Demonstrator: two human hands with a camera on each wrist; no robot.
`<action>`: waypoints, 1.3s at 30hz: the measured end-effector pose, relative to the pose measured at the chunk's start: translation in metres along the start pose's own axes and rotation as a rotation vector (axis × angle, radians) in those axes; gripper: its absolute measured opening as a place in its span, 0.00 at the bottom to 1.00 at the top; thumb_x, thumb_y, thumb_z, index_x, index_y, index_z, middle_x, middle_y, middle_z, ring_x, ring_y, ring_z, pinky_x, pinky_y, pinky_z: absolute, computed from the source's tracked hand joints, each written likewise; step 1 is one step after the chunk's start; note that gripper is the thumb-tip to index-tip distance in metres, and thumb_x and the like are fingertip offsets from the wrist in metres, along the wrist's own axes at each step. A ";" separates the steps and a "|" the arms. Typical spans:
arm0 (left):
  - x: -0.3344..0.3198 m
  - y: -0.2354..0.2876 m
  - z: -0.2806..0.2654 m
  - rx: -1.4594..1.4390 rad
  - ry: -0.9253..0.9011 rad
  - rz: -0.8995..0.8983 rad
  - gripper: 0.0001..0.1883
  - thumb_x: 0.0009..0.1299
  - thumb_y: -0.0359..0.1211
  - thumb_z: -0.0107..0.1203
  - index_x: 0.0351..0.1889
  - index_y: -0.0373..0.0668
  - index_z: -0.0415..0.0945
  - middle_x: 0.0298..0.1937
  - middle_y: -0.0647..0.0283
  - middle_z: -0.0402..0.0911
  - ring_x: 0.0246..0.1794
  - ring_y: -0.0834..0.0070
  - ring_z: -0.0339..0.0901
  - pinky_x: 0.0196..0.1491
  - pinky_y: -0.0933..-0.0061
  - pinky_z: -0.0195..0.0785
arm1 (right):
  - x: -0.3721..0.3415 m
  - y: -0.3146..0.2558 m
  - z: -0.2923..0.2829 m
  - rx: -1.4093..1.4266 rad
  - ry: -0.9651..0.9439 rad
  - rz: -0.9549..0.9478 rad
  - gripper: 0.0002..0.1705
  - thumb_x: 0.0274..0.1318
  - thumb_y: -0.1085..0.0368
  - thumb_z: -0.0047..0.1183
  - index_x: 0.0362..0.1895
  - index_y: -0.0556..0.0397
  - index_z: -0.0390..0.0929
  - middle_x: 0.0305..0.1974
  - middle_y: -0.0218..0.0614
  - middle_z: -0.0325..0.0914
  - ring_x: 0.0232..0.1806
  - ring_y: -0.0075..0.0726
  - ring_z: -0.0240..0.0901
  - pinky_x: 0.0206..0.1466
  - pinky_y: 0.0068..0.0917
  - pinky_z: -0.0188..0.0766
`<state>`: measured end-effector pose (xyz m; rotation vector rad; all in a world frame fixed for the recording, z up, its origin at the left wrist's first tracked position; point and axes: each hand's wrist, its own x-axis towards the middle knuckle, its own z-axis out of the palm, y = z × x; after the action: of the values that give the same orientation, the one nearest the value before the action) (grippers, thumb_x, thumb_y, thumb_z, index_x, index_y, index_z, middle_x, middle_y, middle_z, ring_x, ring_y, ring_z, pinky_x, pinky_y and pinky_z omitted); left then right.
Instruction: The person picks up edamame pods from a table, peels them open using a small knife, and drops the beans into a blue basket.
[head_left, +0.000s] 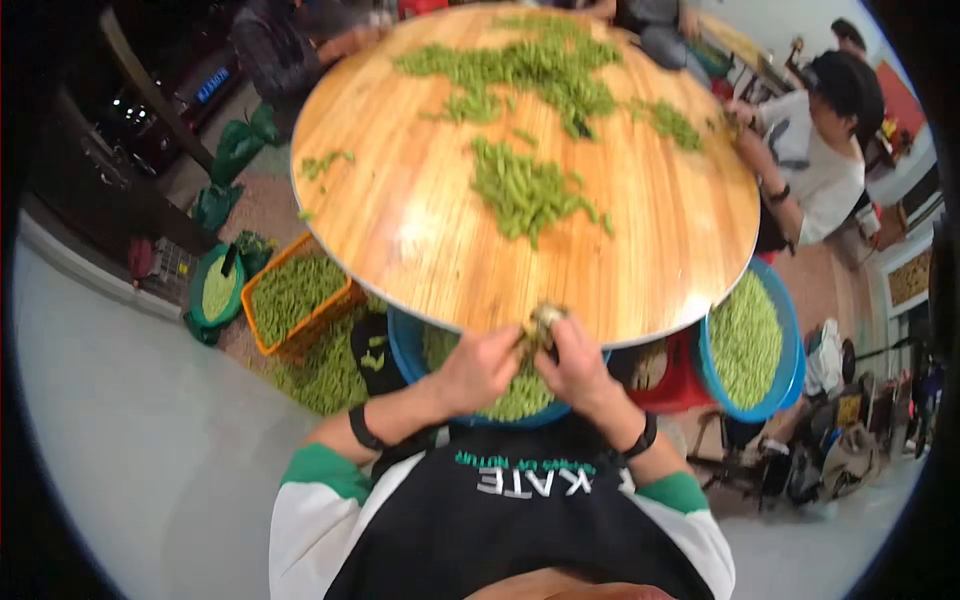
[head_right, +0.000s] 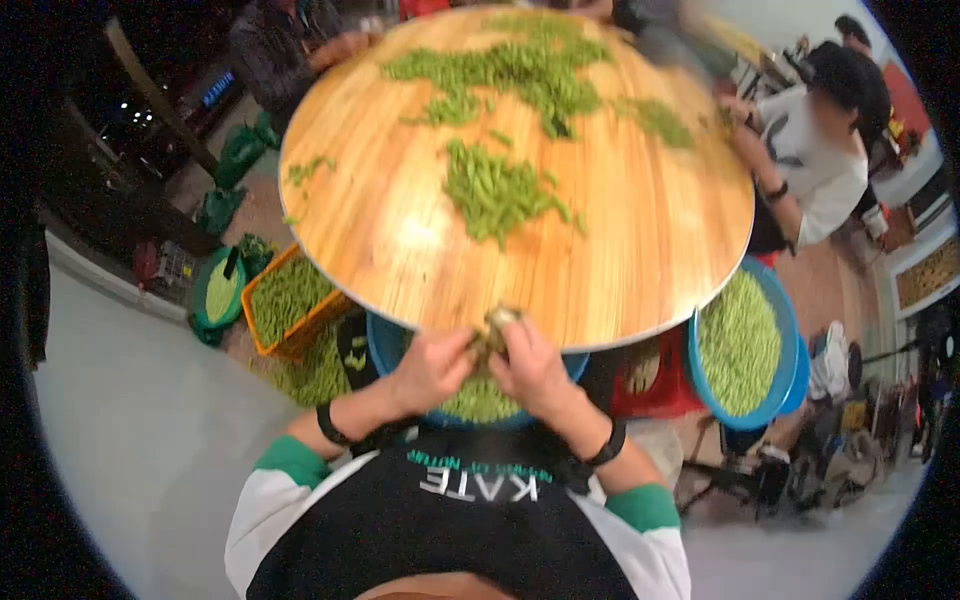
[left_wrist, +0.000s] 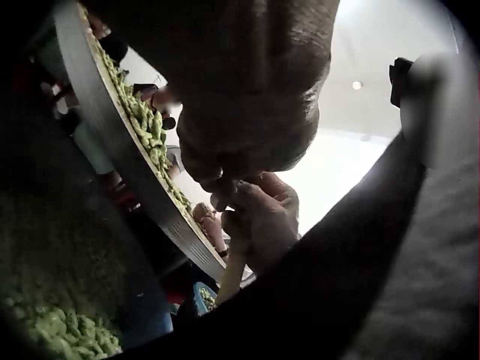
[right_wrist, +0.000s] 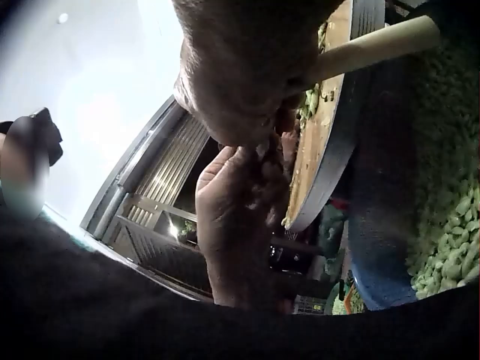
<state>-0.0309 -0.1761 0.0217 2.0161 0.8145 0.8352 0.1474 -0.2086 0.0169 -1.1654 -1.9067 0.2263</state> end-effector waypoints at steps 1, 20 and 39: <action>0.000 0.009 -0.001 0.028 0.024 -0.015 0.05 0.65 0.28 0.51 0.32 0.36 0.68 0.26 0.43 0.72 0.29 0.42 0.72 0.28 0.53 0.64 | -0.001 0.000 0.001 0.004 0.008 0.005 0.23 0.42 0.76 0.56 0.48 0.61 0.70 0.34 0.51 0.69 0.32 0.57 0.70 0.33 0.39 0.70; -0.016 -0.008 0.025 -0.197 0.114 -0.216 0.11 0.56 0.22 0.48 0.39 0.35 0.67 0.27 0.48 0.72 0.26 0.58 0.73 0.30 0.64 0.64 | -0.019 -0.006 0.015 0.048 -0.028 -0.152 0.15 0.36 0.75 0.59 0.31 0.59 0.68 0.24 0.46 0.62 0.23 0.50 0.66 0.22 0.37 0.63; -0.036 -0.002 -0.001 -0.261 0.051 -0.093 0.14 0.58 0.23 0.56 0.44 0.34 0.73 0.36 0.52 0.76 0.38 0.58 0.77 0.40 0.69 0.71 | -0.020 -0.010 0.017 0.197 -0.043 0.271 0.13 0.41 0.76 0.54 0.36 0.57 0.72 0.25 0.46 0.67 0.26 0.52 0.69 0.28 0.37 0.67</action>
<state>-0.0527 -0.2021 0.0105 1.7221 0.7785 0.8936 0.1326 -0.2249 0.0007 -1.2887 -1.7144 0.5775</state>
